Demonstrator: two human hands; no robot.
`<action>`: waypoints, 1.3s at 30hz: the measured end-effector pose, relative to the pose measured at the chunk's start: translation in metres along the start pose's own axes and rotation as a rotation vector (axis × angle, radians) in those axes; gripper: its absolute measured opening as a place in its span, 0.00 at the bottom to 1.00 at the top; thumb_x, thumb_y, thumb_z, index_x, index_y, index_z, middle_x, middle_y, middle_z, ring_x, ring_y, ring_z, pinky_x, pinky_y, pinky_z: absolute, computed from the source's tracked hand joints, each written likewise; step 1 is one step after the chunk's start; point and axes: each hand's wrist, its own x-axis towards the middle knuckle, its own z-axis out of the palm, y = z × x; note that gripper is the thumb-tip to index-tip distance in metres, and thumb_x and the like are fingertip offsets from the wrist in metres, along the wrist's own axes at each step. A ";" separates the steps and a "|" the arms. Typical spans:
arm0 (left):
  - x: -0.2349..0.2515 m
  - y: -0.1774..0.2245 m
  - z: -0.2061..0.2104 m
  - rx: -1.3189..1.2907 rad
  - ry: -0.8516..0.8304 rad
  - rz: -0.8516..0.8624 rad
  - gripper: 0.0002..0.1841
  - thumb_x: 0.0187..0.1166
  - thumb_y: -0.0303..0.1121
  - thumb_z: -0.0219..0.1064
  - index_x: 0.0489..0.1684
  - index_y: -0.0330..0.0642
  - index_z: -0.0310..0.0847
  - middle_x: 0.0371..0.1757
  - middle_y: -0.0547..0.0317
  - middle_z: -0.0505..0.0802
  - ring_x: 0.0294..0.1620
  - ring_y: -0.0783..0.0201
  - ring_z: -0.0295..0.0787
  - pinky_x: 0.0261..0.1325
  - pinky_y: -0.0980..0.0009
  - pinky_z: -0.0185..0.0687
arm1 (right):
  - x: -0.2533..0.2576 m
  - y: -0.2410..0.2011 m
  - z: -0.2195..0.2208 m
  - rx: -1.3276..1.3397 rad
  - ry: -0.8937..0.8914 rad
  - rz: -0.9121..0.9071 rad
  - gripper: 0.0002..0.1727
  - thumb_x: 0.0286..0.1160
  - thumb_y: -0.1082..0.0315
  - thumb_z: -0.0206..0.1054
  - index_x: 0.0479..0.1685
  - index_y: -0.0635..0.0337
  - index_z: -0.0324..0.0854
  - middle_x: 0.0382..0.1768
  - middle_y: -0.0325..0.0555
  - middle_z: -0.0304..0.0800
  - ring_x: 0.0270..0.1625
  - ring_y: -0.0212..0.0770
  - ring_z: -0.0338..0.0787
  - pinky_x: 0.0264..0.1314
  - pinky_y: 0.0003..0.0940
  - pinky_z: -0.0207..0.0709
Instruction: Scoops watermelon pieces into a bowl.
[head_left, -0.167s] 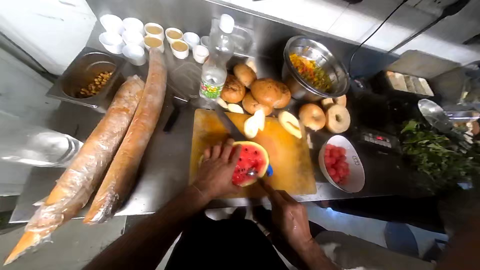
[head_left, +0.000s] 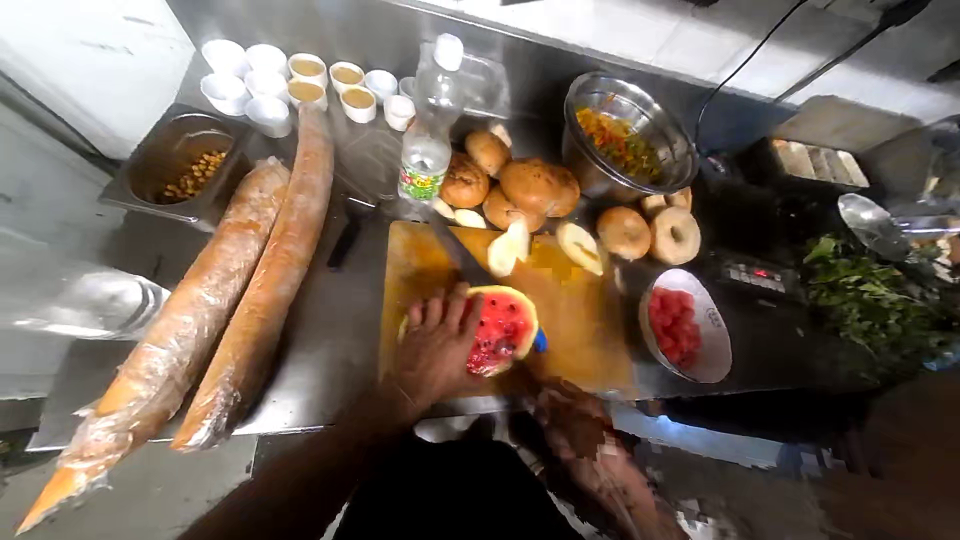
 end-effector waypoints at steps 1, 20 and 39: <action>-0.003 0.001 0.003 0.007 0.032 0.010 0.70 0.36 0.72 0.83 0.92 0.52 0.59 0.90 0.41 0.64 0.83 0.33 0.64 0.78 0.32 0.58 | -0.001 0.000 -0.001 0.219 -0.056 0.116 0.18 0.88 0.70 0.55 0.72 0.61 0.75 0.25 0.41 0.79 0.12 0.24 0.66 0.10 0.18 0.61; -0.003 0.017 -0.013 -0.136 -0.018 -0.310 0.72 0.39 0.79 0.79 0.91 0.41 0.59 0.87 0.29 0.65 0.80 0.25 0.65 0.70 0.28 0.65 | 0.007 0.020 -0.040 0.660 0.170 -0.461 0.16 0.90 0.65 0.48 0.69 0.53 0.73 0.23 0.37 0.82 0.14 0.25 0.77 0.14 0.18 0.71; 0.018 -0.036 -0.024 -0.751 -0.103 -0.389 0.63 0.60 0.53 0.86 0.97 0.54 0.40 0.87 0.40 0.68 0.80 0.40 0.75 0.76 0.38 0.75 | 0.022 0.016 -0.046 -0.713 0.376 -0.737 0.22 0.78 0.74 0.61 0.72 0.58 0.81 0.51 0.46 0.93 0.38 0.37 0.91 0.41 0.39 0.88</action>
